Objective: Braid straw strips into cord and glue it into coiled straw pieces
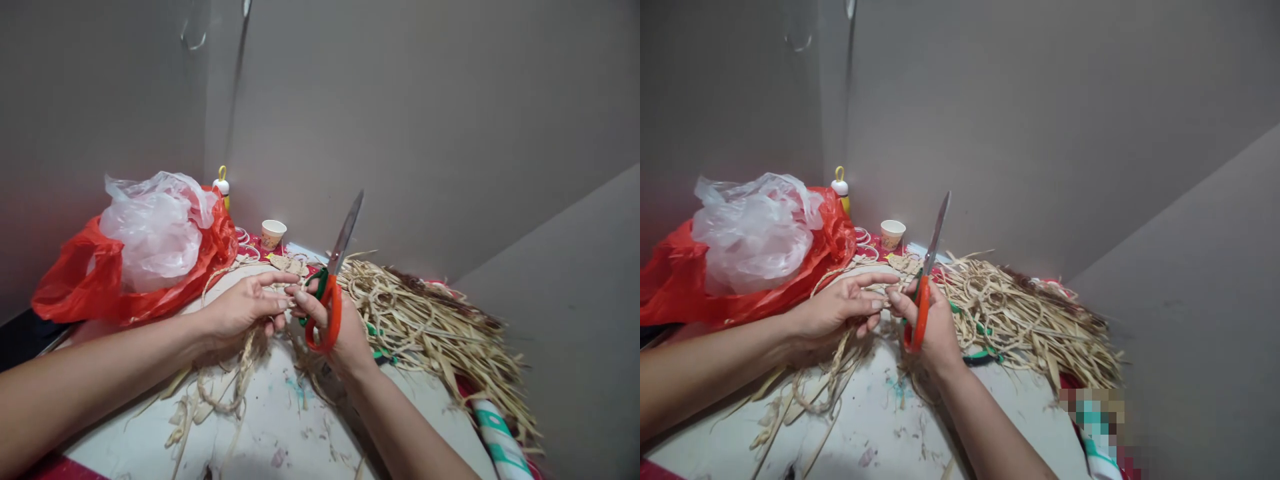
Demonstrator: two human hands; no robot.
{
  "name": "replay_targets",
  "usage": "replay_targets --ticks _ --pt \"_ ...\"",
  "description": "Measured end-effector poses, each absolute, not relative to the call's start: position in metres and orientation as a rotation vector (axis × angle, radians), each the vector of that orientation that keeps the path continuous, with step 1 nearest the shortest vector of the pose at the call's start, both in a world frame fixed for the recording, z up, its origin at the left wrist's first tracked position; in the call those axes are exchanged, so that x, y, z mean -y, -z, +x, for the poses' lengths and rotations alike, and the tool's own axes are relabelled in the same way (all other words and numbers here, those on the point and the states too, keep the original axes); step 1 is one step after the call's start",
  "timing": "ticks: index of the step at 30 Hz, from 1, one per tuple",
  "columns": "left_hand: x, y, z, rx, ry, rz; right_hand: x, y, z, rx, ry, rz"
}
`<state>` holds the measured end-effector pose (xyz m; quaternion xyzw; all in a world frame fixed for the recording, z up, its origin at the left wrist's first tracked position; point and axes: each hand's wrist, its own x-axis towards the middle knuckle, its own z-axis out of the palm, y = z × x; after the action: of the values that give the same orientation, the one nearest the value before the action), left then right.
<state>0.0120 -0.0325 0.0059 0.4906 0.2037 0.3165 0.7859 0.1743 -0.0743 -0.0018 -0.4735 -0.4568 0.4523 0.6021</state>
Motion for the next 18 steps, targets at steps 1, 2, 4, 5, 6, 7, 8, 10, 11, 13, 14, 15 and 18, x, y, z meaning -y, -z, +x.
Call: replay_targets --ticks 1,2,4,5,6,7,8,10,11,13,14,15,18 --pt "0.034 -0.005 0.013 -0.442 -0.662 1.049 0.075 0.002 0.174 1.024 -1.050 -1.069" --pt "0.034 -0.005 0.014 -0.452 -0.642 1.031 0.075 0.002 0.174 1.000 -1.040 -1.046" --pt "0.034 -0.005 0.015 -0.480 -0.610 0.979 0.073 0.002 0.177 0.980 -0.996 -1.008" --pt "0.033 -0.005 0.015 -0.494 -0.603 0.949 0.072 0.002 0.179 0.978 -0.972 -0.997" --pt "0.032 -0.005 0.015 -0.508 -0.600 0.922 0.072 0.001 0.181 0.974 -0.949 -0.993" --pt "0.032 -0.005 0.015 -0.518 -0.596 0.903 0.071 0.000 0.182 0.967 -0.932 -0.995" --pt "0.031 -0.004 0.015 -0.525 -0.589 0.895 0.070 -0.001 0.184 0.958 -0.922 -1.001" --pt "0.030 -0.003 0.015 -0.528 -0.572 0.906 0.070 -0.003 0.185 0.942 -0.903 -1.019" --pt "0.030 -0.002 0.014 -0.524 -0.560 0.925 0.070 -0.003 0.184 0.935 -0.893 -1.028" --pt "0.030 -0.001 0.014 -0.520 -0.543 0.980 0.070 -0.003 0.184 0.928 -0.886 -1.038" --pt "0.030 0.000 0.013 -0.519 -0.535 1.013 0.070 -0.003 0.184 0.925 -0.886 -1.034" --pt "0.030 0.000 0.013 -0.519 -0.530 1.044 0.070 -0.002 0.183 0.924 -0.892 -1.027" --pt "0.031 0.000 0.013 -0.532 -0.526 1.087 0.068 0.000 0.184 0.916 -0.906 -1.015"
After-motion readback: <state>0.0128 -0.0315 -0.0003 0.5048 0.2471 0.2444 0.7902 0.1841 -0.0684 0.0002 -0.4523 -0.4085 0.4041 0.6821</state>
